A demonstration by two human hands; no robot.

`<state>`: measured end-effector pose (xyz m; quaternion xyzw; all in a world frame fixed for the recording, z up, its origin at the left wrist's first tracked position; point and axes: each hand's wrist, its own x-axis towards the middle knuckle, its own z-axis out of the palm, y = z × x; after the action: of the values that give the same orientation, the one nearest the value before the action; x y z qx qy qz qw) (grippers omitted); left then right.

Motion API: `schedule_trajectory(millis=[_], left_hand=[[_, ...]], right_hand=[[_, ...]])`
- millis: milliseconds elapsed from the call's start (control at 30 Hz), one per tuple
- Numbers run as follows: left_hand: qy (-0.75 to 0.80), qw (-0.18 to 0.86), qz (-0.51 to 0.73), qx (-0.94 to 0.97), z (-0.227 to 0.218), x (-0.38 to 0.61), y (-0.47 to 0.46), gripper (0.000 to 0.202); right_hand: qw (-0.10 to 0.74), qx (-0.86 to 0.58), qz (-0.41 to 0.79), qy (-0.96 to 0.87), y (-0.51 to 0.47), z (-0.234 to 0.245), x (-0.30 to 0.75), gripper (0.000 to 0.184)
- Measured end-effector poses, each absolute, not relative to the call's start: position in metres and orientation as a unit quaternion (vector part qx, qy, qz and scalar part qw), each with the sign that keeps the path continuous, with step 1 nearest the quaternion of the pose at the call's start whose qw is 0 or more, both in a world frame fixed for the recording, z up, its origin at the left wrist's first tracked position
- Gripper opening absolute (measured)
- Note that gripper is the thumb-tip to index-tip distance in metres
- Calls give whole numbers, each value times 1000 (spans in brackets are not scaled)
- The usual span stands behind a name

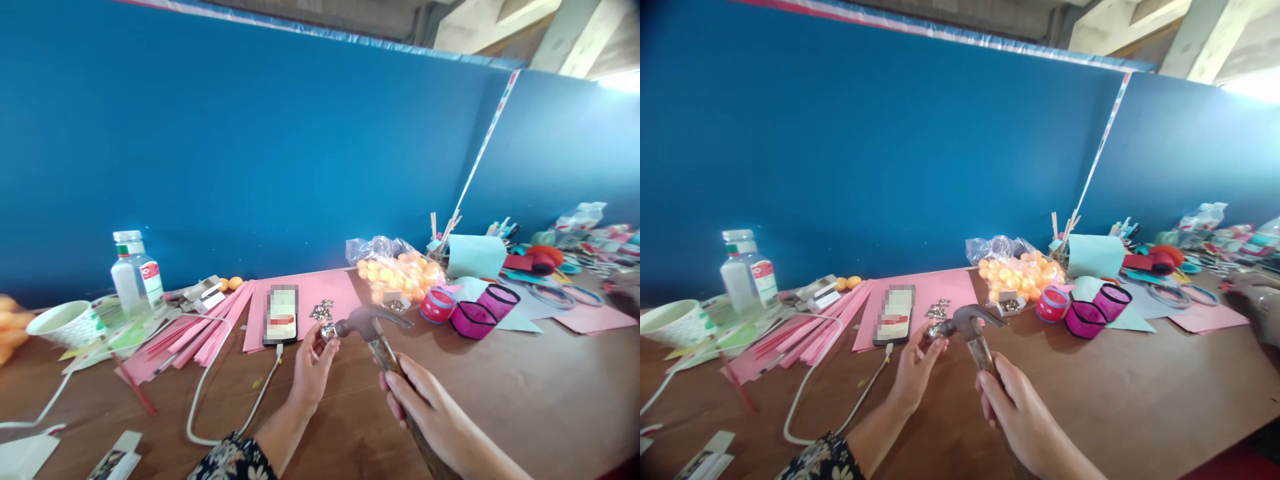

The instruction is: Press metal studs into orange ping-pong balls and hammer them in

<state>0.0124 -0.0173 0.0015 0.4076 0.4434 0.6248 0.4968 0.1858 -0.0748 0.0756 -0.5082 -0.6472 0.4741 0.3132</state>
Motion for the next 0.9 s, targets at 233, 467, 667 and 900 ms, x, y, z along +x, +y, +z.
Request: schedule_trajectory(millis=[233,467,667,900], left_hand=[[455,470,610,447,3,11,-17,45],[429,475,613,463,1,12,-17,47],[440,461,620,459,1,12,-17,46],[444,462,619,455,0,11,-17,47]], right_hand=[[297,-510,461,-662,-75,78,187,25],[289,-517,462,-660,-77,79,188,26],[302,-512,458,-661,-77,78,189,25],[311,-514,465,-650,-75,80,188,25]])
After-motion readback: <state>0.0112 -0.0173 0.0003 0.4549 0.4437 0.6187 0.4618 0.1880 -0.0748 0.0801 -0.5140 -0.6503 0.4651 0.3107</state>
